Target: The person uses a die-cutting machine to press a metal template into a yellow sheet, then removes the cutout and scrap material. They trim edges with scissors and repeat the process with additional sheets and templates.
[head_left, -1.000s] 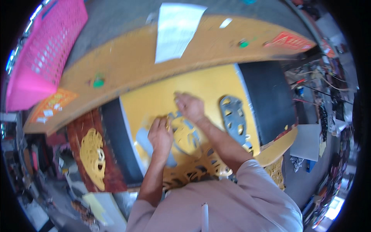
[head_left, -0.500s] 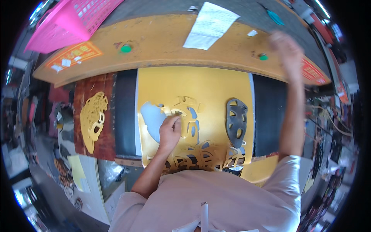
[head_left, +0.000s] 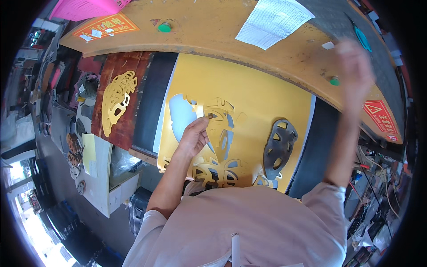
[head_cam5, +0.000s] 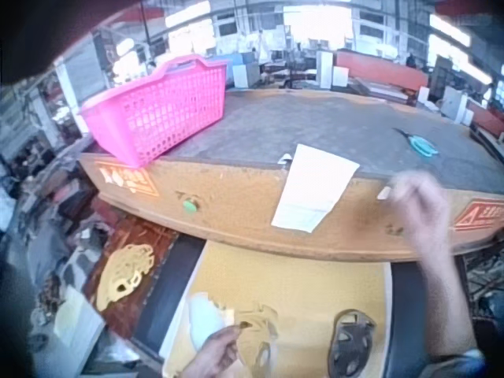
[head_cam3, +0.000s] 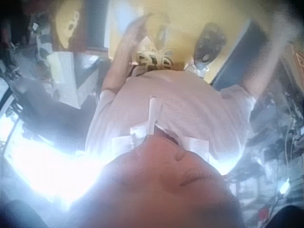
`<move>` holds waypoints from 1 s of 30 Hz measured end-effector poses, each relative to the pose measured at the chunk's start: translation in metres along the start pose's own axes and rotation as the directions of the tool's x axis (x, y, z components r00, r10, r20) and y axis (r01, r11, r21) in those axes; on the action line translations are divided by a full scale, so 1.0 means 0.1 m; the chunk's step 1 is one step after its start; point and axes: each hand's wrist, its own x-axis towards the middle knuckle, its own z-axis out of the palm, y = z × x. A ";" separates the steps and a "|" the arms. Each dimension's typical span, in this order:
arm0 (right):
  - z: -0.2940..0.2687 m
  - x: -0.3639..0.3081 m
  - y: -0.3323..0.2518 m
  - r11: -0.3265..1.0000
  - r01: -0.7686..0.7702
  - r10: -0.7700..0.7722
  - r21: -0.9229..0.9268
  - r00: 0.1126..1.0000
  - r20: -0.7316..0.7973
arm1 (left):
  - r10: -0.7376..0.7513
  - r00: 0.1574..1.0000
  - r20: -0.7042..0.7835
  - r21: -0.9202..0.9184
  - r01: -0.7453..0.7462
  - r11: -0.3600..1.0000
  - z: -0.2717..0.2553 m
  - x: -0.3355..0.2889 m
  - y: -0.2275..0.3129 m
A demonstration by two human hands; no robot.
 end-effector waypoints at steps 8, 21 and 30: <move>1.63 -2.20 -0.81 0.940 -0.159 -0.172 0.302 0.544 0.822 | 0.039 0.981 -0.190 0.298 0.020 0.954 0.22 -0.06 -0.04; 1.78 -2.50 -1.08 0.998 -0.041 -0.010 0.040 0.557 0.831 | 0.129 0.947 -0.293 0.522 0.046 0.852 0.01 0.14 -0.15; 1.19 -2.71 -1.17 0.902 -0.313 -0.214 0.297 0.274 0.938 | 0.072 0.996 -0.061 0.204 -0.058 0.977 -0.08 -0.02 -0.15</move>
